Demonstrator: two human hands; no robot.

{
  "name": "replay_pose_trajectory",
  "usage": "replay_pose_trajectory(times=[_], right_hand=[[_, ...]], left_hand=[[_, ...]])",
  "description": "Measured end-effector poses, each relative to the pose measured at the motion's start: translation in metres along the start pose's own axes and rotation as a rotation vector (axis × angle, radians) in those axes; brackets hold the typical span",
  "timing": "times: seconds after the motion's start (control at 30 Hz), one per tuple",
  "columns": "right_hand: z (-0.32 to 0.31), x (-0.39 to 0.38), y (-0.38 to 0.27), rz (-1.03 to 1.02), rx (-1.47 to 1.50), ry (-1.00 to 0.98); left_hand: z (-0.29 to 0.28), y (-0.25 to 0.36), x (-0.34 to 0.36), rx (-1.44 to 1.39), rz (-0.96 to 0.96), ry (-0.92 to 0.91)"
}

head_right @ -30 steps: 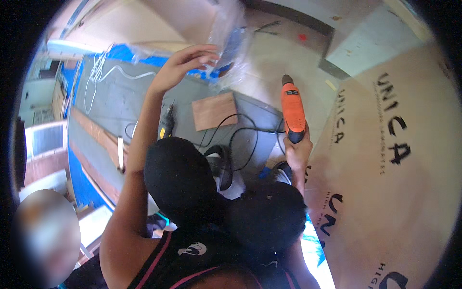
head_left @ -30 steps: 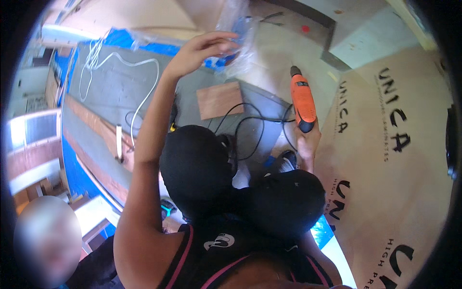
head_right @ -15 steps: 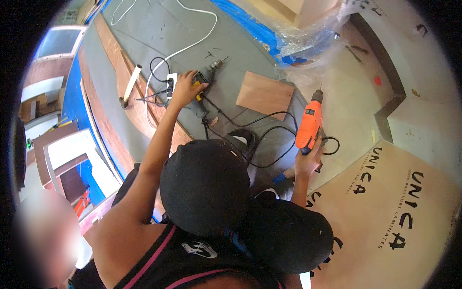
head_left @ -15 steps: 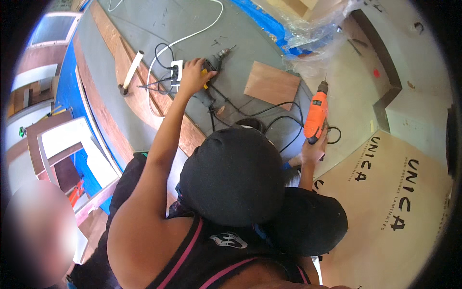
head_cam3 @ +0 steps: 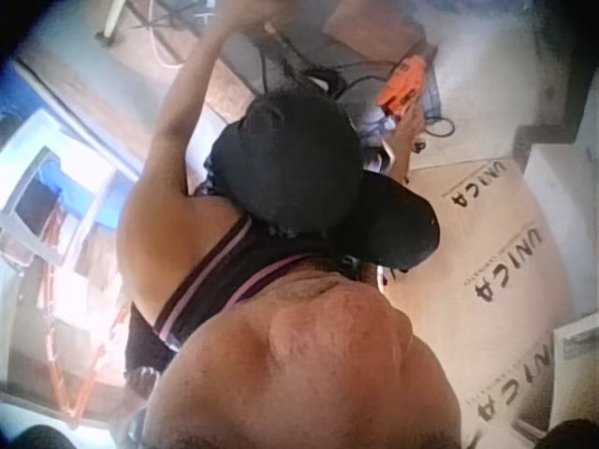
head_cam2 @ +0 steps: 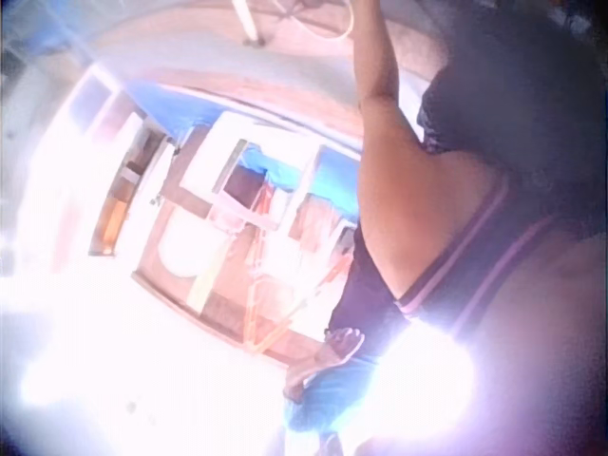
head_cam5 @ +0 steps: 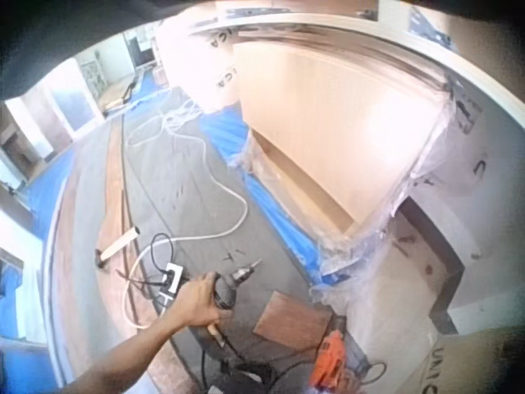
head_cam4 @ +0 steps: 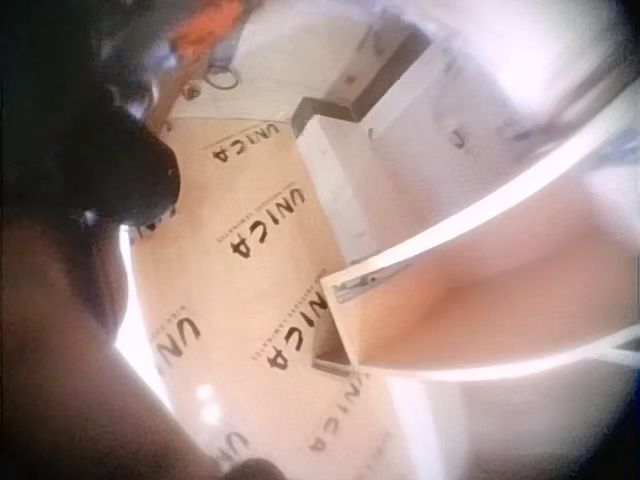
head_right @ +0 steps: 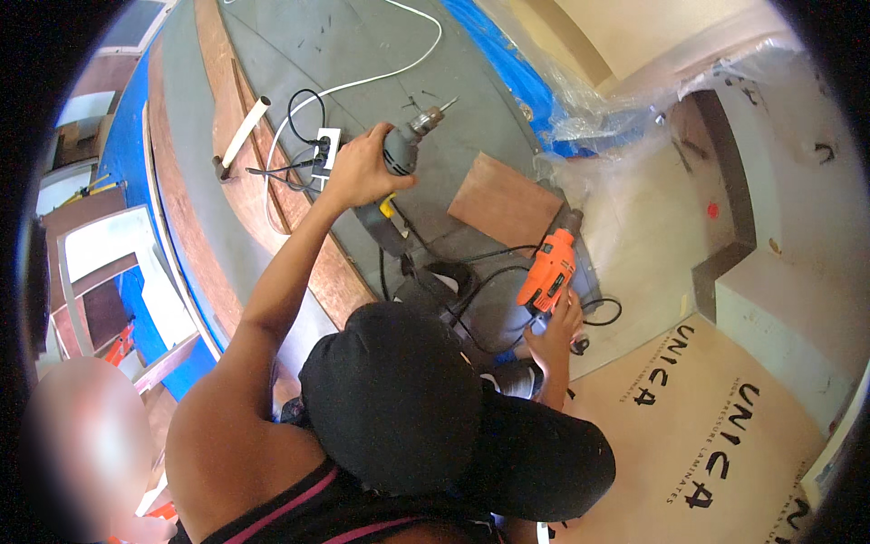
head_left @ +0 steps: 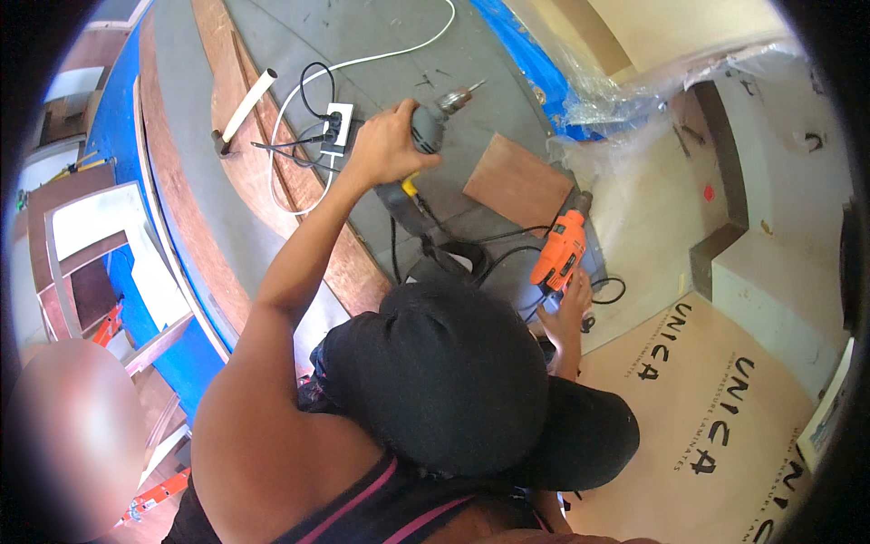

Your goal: The person drills holes into the interior side and upper frame of a wooden cabinet using two different electric drills, changing the drill bit by hand between uses.

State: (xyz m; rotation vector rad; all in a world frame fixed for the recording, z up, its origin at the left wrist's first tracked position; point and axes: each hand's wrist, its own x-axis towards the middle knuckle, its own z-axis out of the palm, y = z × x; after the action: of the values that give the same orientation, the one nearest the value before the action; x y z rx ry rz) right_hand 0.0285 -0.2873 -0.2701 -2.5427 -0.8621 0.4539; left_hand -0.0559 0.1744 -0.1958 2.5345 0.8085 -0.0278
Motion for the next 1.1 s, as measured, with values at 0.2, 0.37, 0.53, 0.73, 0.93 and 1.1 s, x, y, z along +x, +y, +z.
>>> replay_pose_trajectory(times=[0.2,0.37,0.53,0.73,0.93,1.1], right_hand=[[-0.119,0.079,-0.065,-0.163,0.750,-0.085],[-0.150,0.099,-0.164,-0.246,-0.001,-0.155],[-0.112,0.094,-0.143,0.138,-0.220,0.046],[-0.098,0.038,-0.066,0.084,0.214,0.394],[-0.123,-0.013,-0.040,-0.076,1.147,0.542],[-0.179,-0.039,-0.033,0.102,1.139,0.698]], left_hand=[[-0.041,0.127,0.008,-0.251,0.018,-0.043],[0.005,0.211,0.035,-0.463,0.117,-0.116],[0.053,0.253,0.038,-0.480,0.231,-0.090],[0.084,0.177,0.098,-1.039,0.301,-0.561],[0.116,-0.048,0.173,0.010,0.131,0.122],[0.131,-0.138,0.172,-0.048,0.218,0.230]])
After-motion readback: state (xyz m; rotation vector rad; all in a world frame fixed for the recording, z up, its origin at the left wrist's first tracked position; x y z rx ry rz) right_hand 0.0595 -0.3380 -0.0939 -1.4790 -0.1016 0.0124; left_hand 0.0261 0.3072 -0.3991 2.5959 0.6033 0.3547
